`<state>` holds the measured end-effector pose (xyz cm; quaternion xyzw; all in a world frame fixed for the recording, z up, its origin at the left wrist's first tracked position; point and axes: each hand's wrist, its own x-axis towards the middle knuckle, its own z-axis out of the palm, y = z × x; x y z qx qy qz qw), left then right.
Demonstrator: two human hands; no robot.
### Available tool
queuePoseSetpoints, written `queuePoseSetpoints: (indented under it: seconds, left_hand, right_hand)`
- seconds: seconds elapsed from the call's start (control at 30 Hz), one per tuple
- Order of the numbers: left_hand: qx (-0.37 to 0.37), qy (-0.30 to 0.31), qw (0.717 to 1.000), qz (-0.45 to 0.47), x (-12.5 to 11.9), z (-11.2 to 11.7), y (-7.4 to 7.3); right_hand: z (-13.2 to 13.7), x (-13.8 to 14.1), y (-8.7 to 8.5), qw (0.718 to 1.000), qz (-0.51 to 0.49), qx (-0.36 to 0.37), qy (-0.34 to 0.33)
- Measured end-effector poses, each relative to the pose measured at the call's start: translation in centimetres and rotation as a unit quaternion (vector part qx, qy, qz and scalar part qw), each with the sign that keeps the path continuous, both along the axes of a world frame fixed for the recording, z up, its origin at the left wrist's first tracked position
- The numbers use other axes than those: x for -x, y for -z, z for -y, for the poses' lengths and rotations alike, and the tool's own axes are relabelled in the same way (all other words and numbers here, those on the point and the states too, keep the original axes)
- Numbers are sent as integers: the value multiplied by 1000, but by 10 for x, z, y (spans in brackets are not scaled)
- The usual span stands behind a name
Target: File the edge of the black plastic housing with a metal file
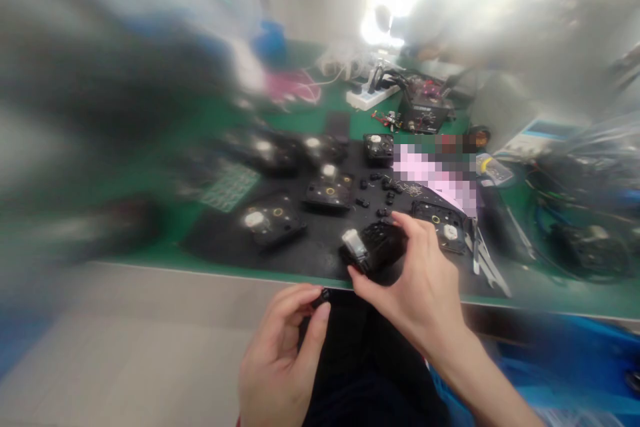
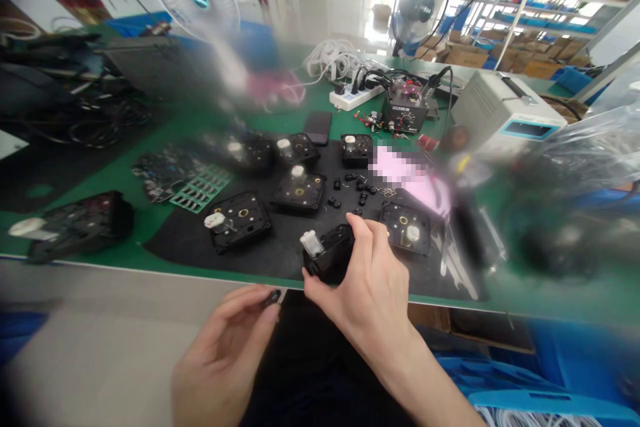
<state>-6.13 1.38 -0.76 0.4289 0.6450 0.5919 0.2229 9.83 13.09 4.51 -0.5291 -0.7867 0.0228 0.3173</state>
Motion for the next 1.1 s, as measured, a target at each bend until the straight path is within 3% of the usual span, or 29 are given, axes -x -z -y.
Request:
queuePoseSetpoints:
  seconds: [0.1,0.2,0.3,0.4,0.63,0.77,1.1]
  left_hand:
    - [7,-6,1000,-14,1,0,0]
    - [26,-4,999,-46,5,-3,-2]
    - [3,8,994,-108,10,-14,-10]
    - [-66,22,980,-186,10,-30,-21]
    - [-122,21,932,-340,-11,-55,-29]
    - [-141,14,924,-356,-19,-59,-30]
    - [-148,13,936,-318,-22,-62,-22]
  right_hand:
    - [-1,5,-10,998,57,-4,11]
    - [-7,10,-10,997,75,-11,16]
    - [-12,12,-1,999,46,-5,-1]
    - [-13,8,12,999,2,29,-28]
    - [-11,3,35,993,-78,65,-58]
    - [-10,7,38,995,-80,47,-39]
    - [-9,6,39,996,-74,39,-39]
